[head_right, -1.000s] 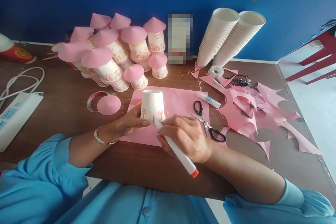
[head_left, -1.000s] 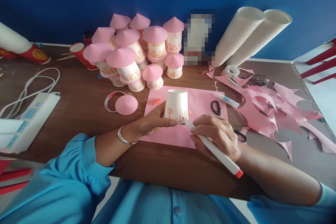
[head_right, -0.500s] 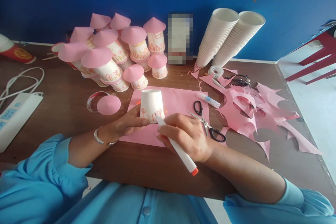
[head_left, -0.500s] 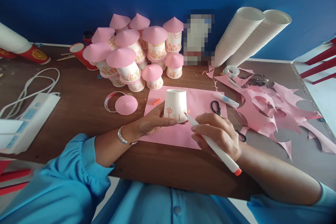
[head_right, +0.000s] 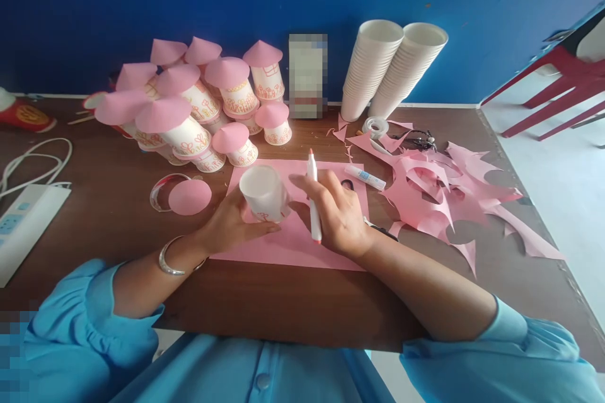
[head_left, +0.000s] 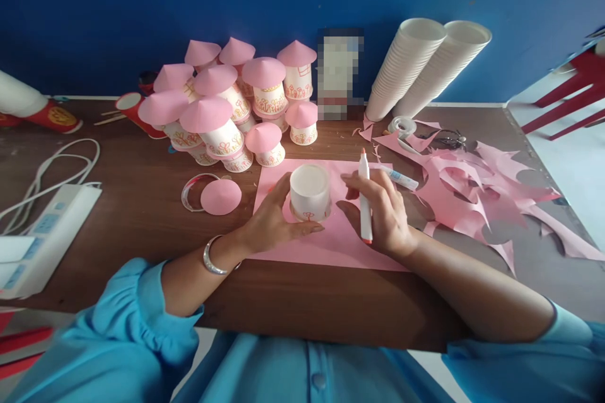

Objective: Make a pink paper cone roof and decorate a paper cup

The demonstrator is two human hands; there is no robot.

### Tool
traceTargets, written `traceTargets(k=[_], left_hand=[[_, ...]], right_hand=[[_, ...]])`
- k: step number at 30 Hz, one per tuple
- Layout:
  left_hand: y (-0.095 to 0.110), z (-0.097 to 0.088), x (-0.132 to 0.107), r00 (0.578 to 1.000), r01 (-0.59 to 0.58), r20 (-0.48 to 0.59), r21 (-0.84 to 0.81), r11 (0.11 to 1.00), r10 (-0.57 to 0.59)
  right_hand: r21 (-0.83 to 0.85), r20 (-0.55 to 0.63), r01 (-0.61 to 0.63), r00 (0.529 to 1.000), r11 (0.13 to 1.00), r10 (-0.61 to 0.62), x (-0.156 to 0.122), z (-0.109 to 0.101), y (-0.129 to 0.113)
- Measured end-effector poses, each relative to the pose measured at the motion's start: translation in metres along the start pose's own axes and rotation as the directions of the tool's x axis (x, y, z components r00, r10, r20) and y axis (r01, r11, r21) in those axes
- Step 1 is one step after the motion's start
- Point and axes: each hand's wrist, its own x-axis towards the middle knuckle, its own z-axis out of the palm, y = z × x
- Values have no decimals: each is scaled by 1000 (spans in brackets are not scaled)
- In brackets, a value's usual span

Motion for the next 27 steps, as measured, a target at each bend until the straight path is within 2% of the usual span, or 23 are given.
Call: traceTargets(k=[2,5,11,16,18,20,22,24,26,27], left_hand=[[0,-1,0,998,-53,-11,171,984,56],[-5,1,2,993,-121,44,308,944,113],[-11,2,4,977,-196,151,367,909,150],[4,-29,6,971,-213,167,277,937,171],[7,-44,7,980,-176,130,223,959,150],[5,-53,9,992,-124,45,275,954,116],[0,-57,10,997,-63,-7,457,887,74],[-6,-57,11,1000,-14,17,637,771,4],[-11,-54,11,996,-7,70,721,693,-63],[-13,-52,10,994,-13,84,733,680,-71]], right_hand=[[-6,23,-44,999,999,44,2,0,2],[7,13,-110,994,994,110,4,0,4],[40,-22,-172,985,984,173,2,4,13],[62,-6,-184,983,981,185,0,9,18],[67,-11,-185,983,981,186,-1,9,19],[76,-18,-169,985,983,171,-1,8,20],[89,-33,-139,989,986,142,0,6,19],[120,-59,-118,990,986,126,2,4,17],[193,-74,-160,981,968,177,5,1,14],[259,-61,-218,969,941,241,7,0,13]])
